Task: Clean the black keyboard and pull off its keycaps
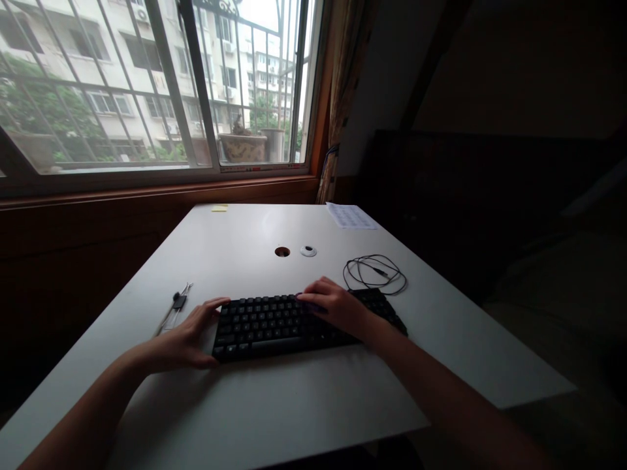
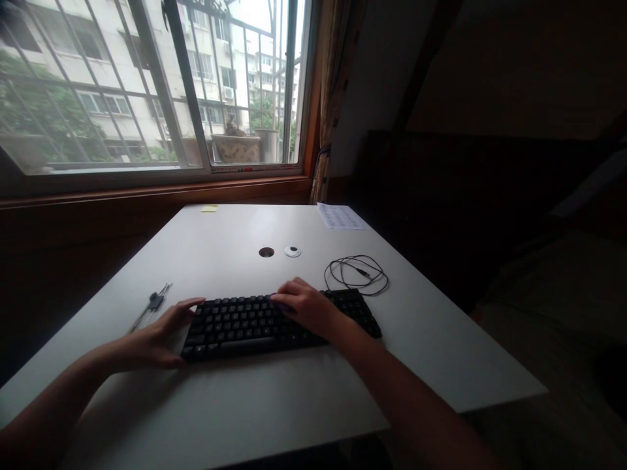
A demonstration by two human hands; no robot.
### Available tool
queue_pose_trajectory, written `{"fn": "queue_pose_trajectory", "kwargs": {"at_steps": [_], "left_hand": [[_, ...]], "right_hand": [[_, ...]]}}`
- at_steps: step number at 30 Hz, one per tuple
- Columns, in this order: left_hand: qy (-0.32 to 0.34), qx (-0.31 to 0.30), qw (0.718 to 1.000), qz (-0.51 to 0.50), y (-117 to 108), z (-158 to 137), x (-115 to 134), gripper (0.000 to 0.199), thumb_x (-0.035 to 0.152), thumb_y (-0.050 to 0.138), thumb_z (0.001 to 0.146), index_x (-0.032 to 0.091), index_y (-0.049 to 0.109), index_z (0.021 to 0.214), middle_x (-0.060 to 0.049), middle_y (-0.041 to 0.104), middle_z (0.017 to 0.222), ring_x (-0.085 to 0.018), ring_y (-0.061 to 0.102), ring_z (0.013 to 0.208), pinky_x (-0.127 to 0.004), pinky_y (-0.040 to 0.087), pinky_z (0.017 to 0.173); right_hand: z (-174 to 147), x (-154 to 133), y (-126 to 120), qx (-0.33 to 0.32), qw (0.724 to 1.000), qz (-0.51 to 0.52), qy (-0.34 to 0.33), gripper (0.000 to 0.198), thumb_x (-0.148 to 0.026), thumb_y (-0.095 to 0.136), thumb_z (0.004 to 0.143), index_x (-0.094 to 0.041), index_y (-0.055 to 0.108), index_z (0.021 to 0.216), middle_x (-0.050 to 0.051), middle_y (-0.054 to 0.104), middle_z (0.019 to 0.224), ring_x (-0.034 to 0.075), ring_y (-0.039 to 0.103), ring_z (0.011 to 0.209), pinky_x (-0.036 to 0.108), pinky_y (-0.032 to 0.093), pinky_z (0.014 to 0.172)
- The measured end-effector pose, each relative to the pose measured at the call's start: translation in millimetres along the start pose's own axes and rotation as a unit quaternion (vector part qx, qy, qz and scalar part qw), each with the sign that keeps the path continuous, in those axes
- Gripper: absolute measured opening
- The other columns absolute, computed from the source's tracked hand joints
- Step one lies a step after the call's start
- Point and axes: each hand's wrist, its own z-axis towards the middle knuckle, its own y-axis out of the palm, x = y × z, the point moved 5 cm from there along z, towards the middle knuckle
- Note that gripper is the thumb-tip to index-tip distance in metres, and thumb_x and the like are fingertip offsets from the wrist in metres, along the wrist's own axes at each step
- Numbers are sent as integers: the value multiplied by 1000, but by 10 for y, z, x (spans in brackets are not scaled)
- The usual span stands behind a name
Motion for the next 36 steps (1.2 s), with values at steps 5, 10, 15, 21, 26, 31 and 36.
{"fn": "queue_pose_trajectory", "kwargs": {"at_steps": [5,10,15,21,26,31,36], "left_hand": [[10,5,1000,26,-3,2,11,107,29,81,71,35,13,152,-11,27,154,-36,32,139,-52,32,115],[28,8,998,53,10,1,-21,107,23,78,72,32,10,154,-13,27,154,-37,31,141,-54,32,115],[38,7,997,61,3,5,6,107,25,80,70,31,12,153,-14,28,152,-38,33,139,-54,34,114],[20,5,999,40,-12,9,52,104,27,79,70,32,14,151,-11,29,153,-36,34,139,-51,34,115],[7,-5,1000,19,0,4,5,104,32,80,71,34,14,152,-9,26,156,-34,32,141,-50,30,117],[12,-4,1000,15,3,-1,-3,103,34,79,73,33,14,152,-10,27,156,-35,29,143,-51,28,118],[14,-4,1000,1,6,-2,-5,101,32,79,73,33,16,152,-11,27,156,-34,30,143,-50,28,118]], "right_hand": [[616,-422,622,-2,997,18,-80,30,-17,61,91,-21,64,120,9,63,111,20,55,101,36,52,91],[935,-875,1095,-82,976,-66,-192,23,-17,52,96,-13,63,116,12,60,117,21,53,109,35,42,103],[911,-974,1089,-110,964,-126,-205,15,-12,50,95,-12,65,100,11,62,105,21,54,99,34,42,100],[570,-707,798,-115,978,-88,-151,15,-15,57,92,-15,66,105,10,64,105,21,53,97,34,46,93],[208,-434,504,-107,988,-45,-106,21,-15,63,89,-17,68,109,9,64,108,20,53,101,33,49,91],[-64,-253,211,-121,990,-32,-58,30,-10,70,82,-17,69,110,10,65,108,21,55,102,32,53,88],[-317,-59,23,-120,992,-38,-25,35,-7,72,79,-19,70,111,10,65,108,21,57,102,34,53,88]]}}
